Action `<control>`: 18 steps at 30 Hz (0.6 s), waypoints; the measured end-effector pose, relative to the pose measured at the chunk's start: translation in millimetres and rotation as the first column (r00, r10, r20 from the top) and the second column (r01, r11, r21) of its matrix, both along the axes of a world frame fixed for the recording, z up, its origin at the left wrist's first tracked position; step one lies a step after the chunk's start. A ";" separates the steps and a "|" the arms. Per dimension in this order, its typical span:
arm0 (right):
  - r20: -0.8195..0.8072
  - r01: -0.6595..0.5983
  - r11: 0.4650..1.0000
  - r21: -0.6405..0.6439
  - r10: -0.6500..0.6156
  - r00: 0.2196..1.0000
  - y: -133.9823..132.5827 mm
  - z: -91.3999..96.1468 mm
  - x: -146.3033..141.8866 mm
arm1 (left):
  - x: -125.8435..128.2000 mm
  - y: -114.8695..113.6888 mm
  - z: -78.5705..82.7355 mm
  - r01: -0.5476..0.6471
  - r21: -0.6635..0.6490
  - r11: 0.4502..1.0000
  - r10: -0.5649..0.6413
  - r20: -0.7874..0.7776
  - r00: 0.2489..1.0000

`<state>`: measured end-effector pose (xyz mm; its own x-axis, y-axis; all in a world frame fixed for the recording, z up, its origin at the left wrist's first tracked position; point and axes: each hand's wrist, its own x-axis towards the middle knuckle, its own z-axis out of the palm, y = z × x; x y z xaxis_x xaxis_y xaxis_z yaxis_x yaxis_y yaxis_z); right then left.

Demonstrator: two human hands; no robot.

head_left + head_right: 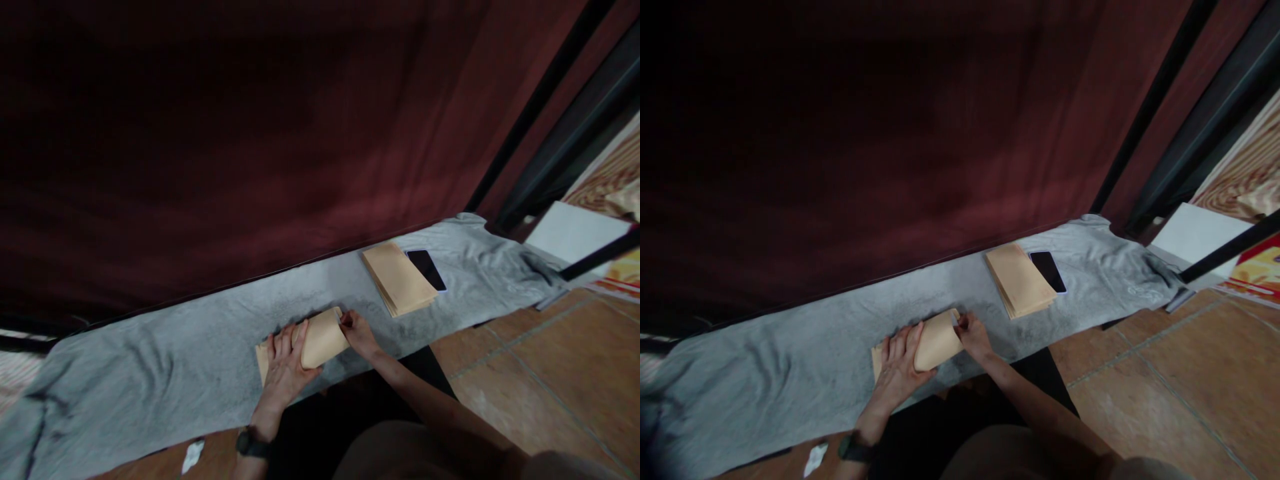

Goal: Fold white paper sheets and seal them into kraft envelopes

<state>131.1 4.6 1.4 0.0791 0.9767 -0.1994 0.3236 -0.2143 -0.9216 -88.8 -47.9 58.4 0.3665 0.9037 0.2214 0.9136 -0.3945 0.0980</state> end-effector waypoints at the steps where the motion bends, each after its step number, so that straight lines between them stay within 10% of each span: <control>1: -0.018 0.022 1.000 0.012 -0.022 1.000 0.1 -1.3 -1.0 | -0.2 0.4 0.0 0.000 0.002 1.000 0.000 0.000 1.000; 18: -0.500 0.035 0.997 -0.066 -0.063 0.864 -2.7 6.2 4.8 | 5.8 0.0 -9.7 0.043 -0.028 0.999 -0.043 0.007 0.999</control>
<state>135.8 1.9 7.5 0.0018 0.9611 -0.2763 -0.1916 -0.2709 -0.9434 -83.0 -47.8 48.6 0.4038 0.8930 0.1989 0.8952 -0.4305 0.1152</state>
